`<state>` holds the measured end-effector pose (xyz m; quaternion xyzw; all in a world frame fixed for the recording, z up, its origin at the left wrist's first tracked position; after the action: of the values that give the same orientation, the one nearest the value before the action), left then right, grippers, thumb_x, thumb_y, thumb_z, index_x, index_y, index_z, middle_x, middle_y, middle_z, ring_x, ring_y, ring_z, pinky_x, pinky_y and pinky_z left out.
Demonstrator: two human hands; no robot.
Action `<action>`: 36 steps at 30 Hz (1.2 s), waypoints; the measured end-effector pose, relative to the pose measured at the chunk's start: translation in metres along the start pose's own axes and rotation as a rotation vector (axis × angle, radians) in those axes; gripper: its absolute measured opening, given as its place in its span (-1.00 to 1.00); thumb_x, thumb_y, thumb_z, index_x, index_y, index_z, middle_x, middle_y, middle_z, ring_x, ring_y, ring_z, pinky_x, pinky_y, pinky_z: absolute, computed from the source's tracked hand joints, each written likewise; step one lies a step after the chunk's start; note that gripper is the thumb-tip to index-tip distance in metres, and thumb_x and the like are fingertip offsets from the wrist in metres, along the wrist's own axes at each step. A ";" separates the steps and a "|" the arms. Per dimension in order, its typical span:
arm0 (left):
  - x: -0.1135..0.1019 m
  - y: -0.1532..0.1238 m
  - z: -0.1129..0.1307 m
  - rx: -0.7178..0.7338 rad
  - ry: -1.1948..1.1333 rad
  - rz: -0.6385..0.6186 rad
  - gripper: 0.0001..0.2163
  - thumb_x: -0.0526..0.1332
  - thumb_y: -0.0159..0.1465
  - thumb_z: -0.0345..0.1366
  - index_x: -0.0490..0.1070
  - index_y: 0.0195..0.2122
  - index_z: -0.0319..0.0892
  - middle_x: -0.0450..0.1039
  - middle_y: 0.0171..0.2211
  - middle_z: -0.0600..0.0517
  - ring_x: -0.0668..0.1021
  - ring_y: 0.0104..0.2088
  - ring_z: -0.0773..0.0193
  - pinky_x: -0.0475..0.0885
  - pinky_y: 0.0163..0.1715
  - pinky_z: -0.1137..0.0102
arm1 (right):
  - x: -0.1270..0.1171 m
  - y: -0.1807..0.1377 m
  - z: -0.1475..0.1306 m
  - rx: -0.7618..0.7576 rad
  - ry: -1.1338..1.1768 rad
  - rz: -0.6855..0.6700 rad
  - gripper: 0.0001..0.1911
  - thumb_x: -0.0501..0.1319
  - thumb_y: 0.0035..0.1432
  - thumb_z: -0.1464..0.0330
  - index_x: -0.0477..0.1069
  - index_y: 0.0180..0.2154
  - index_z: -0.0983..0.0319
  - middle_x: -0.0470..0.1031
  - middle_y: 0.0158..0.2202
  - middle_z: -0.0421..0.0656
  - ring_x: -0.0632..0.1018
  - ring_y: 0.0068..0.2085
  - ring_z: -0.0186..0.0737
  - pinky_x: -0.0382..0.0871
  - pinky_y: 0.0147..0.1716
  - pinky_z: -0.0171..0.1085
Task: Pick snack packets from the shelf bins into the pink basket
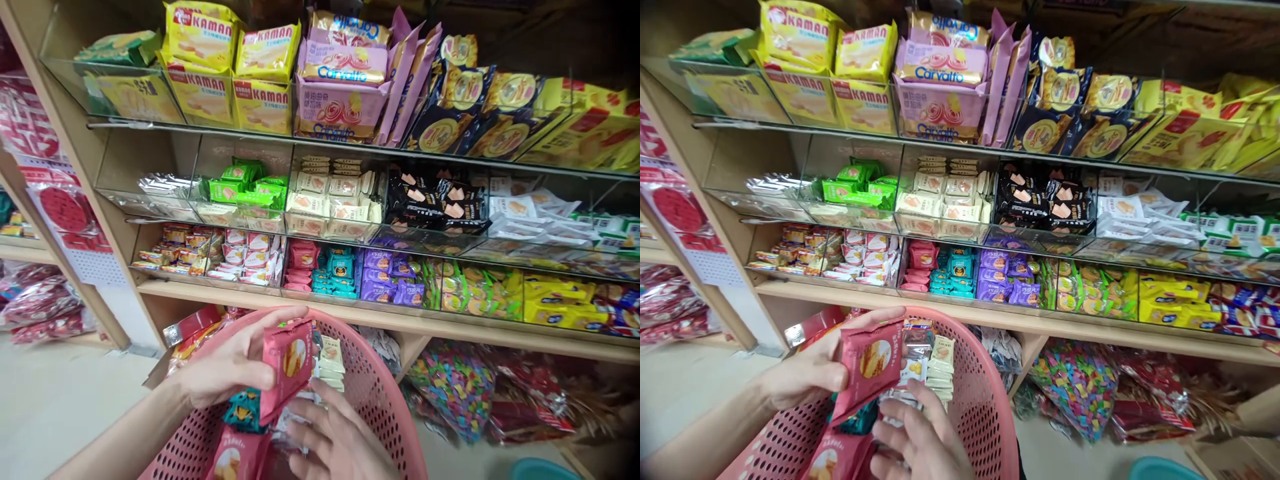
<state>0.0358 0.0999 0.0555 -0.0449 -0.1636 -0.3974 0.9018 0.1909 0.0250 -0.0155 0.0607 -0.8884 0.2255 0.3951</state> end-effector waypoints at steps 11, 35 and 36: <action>0.004 -0.024 -0.016 0.038 0.283 0.226 -0.17 0.41 -0.02 -0.32 -0.01 0.22 0.20 -0.10 0.32 0.03 0.52 -0.12 0.17 0.46 -0.17 0.29 | 0.031 0.008 0.010 0.075 0.170 -0.033 -0.56 0.42 -0.10 0.38 0.35 -0.15 0.20 0.57 -0.24 -0.16 0.54 -0.36 -0.37 0.45 -0.36 -0.34; -0.030 -0.103 -0.069 -0.037 1.383 0.016 -0.14 0.26 0.13 -0.28 -0.33 0.30 0.18 0.04 0.30 -0.05 0.16 0.24 -0.17 0.15 0.12 -0.14 | -0.002 0.071 0.109 -0.032 -0.321 -0.006 -0.42 0.49 -0.41 0.22 0.31 -0.31 0.23 0.57 -0.36 -0.16 0.57 -0.32 -0.22 0.37 -0.30 -0.27; -0.031 -0.101 -0.072 -0.005 1.390 0.022 -0.14 0.26 0.12 -0.29 -0.32 0.29 0.18 0.10 0.27 -0.05 0.23 0.21 -0.14 0.21 0.11 -0.10 | -0.002 0.073 0.110 -0.036 -0.322 -0.014 -0.40 0.49 -0.42 0.20 0.31 -0.31 0.23 0.57 -0.36 -0.15 0.57 -0.31 -0.21 0.37 -0.30 -0.27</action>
<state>-0.0391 0.0373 -0.0272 0.2163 0.4531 -0.3251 0.8014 0.0973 0.0405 -0.1073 0.0951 -0.9437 0.1943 0.2504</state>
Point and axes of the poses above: each hand's wrist, its own y-axis towards the middle knuckle, its own x-axis out of the palm, z = x × y, the point moved 3 cm from there along y, towards the middle knuckle
